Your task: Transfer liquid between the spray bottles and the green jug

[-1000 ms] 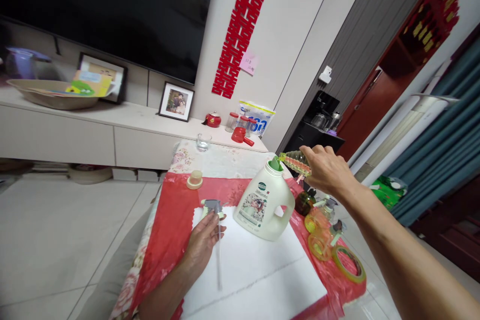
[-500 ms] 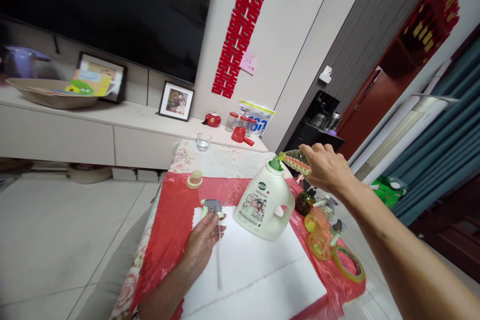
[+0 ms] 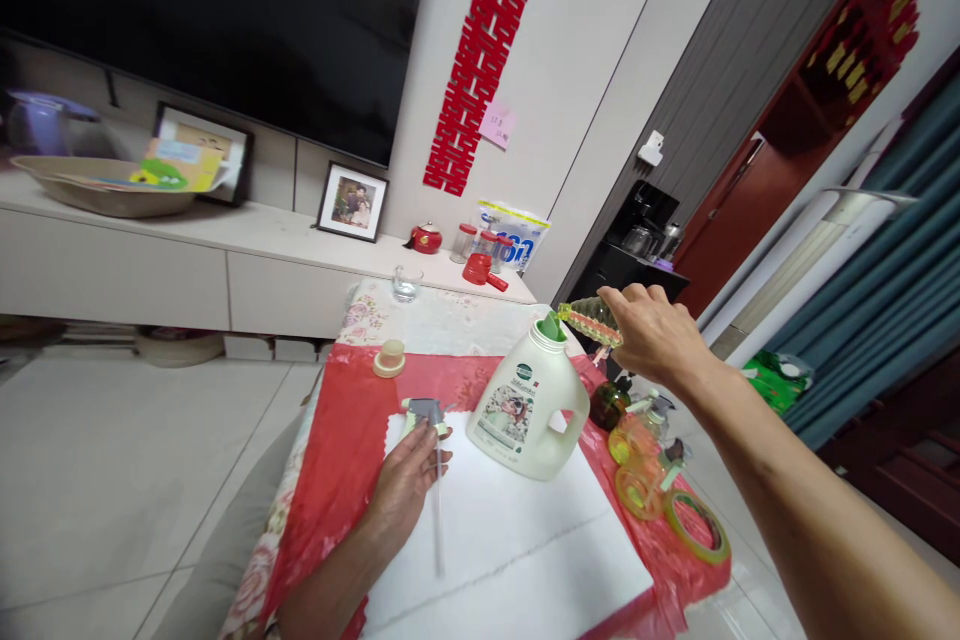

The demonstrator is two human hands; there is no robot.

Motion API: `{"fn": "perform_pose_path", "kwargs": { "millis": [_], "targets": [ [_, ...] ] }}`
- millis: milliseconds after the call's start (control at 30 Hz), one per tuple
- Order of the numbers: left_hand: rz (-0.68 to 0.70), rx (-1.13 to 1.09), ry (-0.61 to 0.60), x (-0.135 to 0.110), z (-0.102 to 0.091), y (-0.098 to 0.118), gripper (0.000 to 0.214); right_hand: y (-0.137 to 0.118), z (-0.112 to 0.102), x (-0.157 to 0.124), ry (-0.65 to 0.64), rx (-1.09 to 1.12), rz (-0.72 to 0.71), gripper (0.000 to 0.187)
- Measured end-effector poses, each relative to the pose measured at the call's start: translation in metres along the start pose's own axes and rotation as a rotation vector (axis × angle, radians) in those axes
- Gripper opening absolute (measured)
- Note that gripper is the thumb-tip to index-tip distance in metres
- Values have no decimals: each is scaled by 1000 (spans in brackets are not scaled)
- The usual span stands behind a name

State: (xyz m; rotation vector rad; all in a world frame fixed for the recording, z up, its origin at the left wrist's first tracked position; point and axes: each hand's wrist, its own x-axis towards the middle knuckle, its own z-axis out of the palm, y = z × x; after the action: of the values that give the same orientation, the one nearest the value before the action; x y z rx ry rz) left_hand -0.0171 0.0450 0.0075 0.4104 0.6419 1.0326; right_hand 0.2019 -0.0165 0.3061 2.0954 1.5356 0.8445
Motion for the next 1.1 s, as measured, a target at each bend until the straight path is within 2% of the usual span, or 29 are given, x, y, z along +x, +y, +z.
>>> {"fn": "perform_pose_path", "kwargs": {
  "millis": [567,1100],
  "targets": [
    [-4,-25,0,1,-1,-2,58,-2,-6,2,20,-36,7,72],
    [-4,-22,1,1,-1,-2,55,4,-1,6,63,-37,2,73]
  ]
}}
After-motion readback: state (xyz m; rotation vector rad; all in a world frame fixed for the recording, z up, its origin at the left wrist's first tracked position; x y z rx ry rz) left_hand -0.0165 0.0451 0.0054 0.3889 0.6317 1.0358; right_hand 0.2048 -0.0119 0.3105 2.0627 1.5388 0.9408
